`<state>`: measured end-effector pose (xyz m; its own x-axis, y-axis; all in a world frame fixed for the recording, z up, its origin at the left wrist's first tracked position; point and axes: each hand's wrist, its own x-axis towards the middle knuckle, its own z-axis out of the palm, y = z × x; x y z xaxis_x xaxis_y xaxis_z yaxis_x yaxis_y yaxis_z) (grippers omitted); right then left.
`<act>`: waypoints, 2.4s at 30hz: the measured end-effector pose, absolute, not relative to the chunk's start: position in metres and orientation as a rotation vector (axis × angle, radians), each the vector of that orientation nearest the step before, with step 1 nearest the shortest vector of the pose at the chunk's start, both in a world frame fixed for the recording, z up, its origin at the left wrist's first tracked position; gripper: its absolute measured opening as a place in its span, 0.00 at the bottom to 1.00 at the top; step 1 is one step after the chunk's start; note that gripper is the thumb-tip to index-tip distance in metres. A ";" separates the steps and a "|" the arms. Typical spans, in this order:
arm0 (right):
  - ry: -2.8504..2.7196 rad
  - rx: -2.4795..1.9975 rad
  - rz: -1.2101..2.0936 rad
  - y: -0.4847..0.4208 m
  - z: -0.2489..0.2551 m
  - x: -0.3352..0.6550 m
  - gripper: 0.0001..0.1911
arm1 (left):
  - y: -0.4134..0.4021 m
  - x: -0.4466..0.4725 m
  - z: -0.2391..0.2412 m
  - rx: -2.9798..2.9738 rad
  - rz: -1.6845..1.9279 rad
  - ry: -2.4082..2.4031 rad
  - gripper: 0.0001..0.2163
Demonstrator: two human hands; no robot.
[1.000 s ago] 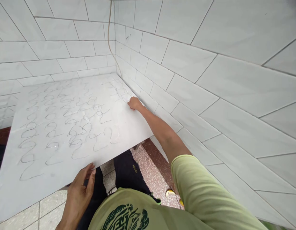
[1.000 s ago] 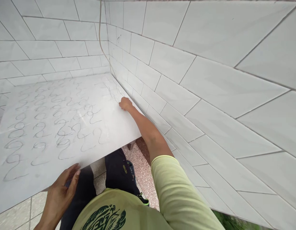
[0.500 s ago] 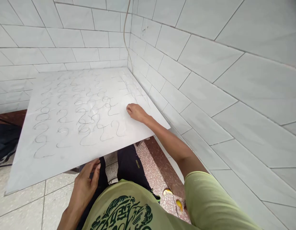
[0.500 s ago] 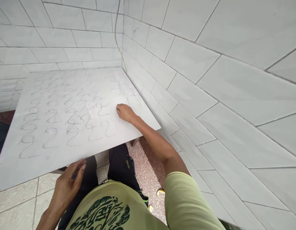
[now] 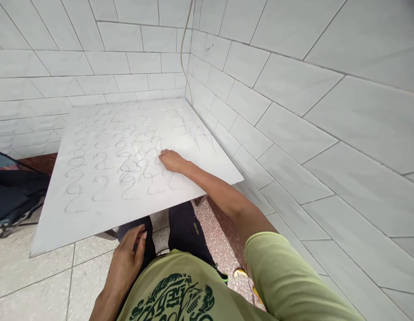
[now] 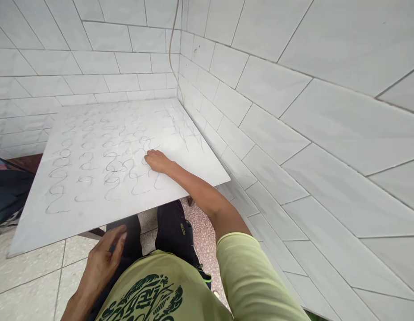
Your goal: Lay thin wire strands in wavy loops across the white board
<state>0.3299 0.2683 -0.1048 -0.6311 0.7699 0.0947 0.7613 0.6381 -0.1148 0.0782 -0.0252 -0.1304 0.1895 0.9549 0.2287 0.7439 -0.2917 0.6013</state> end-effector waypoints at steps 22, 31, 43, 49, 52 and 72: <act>-1.530 -0.916 1.360 0.121 -0.032 0.361 0.07 | 0.022 0.110 -0.035 2.090 1.153 1.636 0.15; -1.208 -0.718 1.930 0.084 -0.025 0.346 0.12 | 0.041 0.130 -0.016 1.759 1.007 1.394 0.19; -1.380 -0.820 1.546 0.089 -0.054 0.332 0.18 | 0.044 0.130 -0.028 1.119 0.984 1.095 0.14; -1.430 -0.789 1.513 0.074 -0.059 0.303 0.15 | 0.042 0.132 -0.041 1.062 0.898 1.061 0.14; -1.353 -0.895 1.415 0.073 -0.063 0.296 0.13 | 0.038 0.131 -0.048 1.108 0.877 1.113 0.16; -2.285 -1.154 -0.111 0.065 -0.083 0.290 0.19 | -0.003 0.134 -0.032 1.207 1.205 1.283 0.25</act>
<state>0.2903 0.0655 -0.0834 -0.4645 0.7138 0.5241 0.7612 0.6243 -0.1755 0.1340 -0.0033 -0.0316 -0.0439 0.9989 -0.0183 0.0443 0.0202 0.9988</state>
